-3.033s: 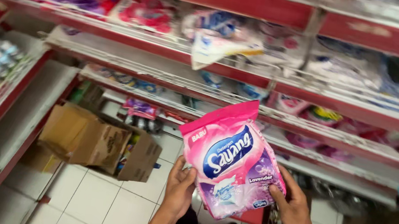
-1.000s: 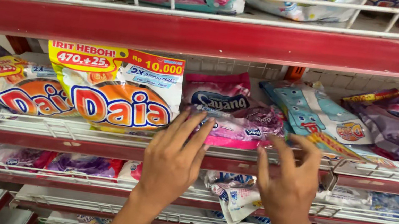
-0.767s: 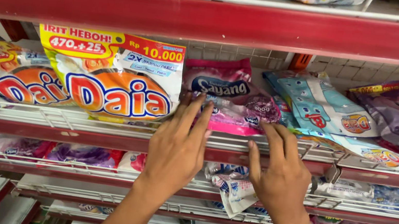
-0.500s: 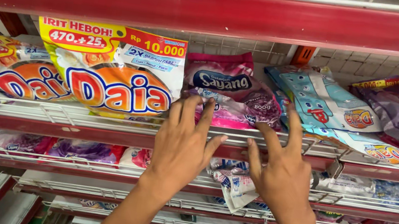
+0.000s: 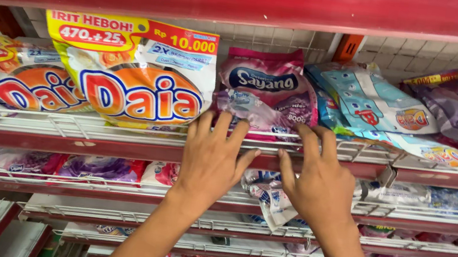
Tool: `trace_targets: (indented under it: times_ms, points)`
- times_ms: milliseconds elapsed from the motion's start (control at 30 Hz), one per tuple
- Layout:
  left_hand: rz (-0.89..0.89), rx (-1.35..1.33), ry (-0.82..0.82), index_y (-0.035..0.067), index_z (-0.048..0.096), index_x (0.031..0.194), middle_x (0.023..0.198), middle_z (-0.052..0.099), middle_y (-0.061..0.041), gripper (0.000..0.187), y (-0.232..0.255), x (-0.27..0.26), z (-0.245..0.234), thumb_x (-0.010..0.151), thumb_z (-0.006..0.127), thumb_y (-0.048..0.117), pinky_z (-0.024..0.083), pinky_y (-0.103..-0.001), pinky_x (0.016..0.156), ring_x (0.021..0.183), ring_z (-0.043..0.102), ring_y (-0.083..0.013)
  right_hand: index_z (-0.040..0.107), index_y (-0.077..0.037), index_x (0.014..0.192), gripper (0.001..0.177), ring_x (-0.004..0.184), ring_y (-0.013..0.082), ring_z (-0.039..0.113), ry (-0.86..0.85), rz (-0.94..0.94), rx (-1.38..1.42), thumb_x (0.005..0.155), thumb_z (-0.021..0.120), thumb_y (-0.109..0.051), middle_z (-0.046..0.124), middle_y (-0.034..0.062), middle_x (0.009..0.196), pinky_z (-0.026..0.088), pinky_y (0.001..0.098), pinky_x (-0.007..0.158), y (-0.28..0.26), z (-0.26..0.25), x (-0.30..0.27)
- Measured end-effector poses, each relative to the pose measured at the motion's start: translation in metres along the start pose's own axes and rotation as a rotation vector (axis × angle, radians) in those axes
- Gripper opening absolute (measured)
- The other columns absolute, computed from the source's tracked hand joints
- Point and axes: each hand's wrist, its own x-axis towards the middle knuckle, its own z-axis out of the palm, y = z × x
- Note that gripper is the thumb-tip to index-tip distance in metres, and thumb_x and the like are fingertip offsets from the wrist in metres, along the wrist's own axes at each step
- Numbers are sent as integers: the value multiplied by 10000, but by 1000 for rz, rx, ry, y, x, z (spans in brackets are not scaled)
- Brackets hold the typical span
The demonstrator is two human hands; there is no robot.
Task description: The person wipes multiple detergent packets with a cloth and scans them with a handheld barcode scanner in a store aisle. They handle packets of different brands and sizes, wiping each one before placing it back on the shelf.
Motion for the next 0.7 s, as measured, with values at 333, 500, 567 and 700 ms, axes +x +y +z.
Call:
trace_targets:
  times_ms: [333,500,567,700]
  points:
    - [274,-564,190,133,713,1114,1258,658,-126,227,52,-40,24,898,782,147,522,-505,1098,1279,606,-349,589,52,1281,343,800,228,607,159,123,864,1067,640,-211,613,224,1236,530,295,745,77,7,-113]
    - [198,-1172,-262,65,718,997,902,714,-91,78,127,-121,122,955,763,113,568,-372,739,841,712,-272,549,-30,936,324,653,216,574,343,763,1313,1103,525,-306,640,193,868,475,307,584,170,28,-264]
    - [97,-1305,-478,56,700,955,849,699,-104,95,165,-167,164,994,702,142,545,-361,692,772,694,-271,492,-70,850,391,611,202,540,458,992,1266,1104,505,-368,619,171,803,448,315,564,211,35,-332]
    - [-125,-1378,-852,4,706,989,837,702,-142,232,223,-265,240,1026,618,216,534,-355,663,734,701,-257,442,-97,769,477,593,203,518,666,1333,1026,1118,517,-412,604,149,762,427,330,558,274,40,-468]
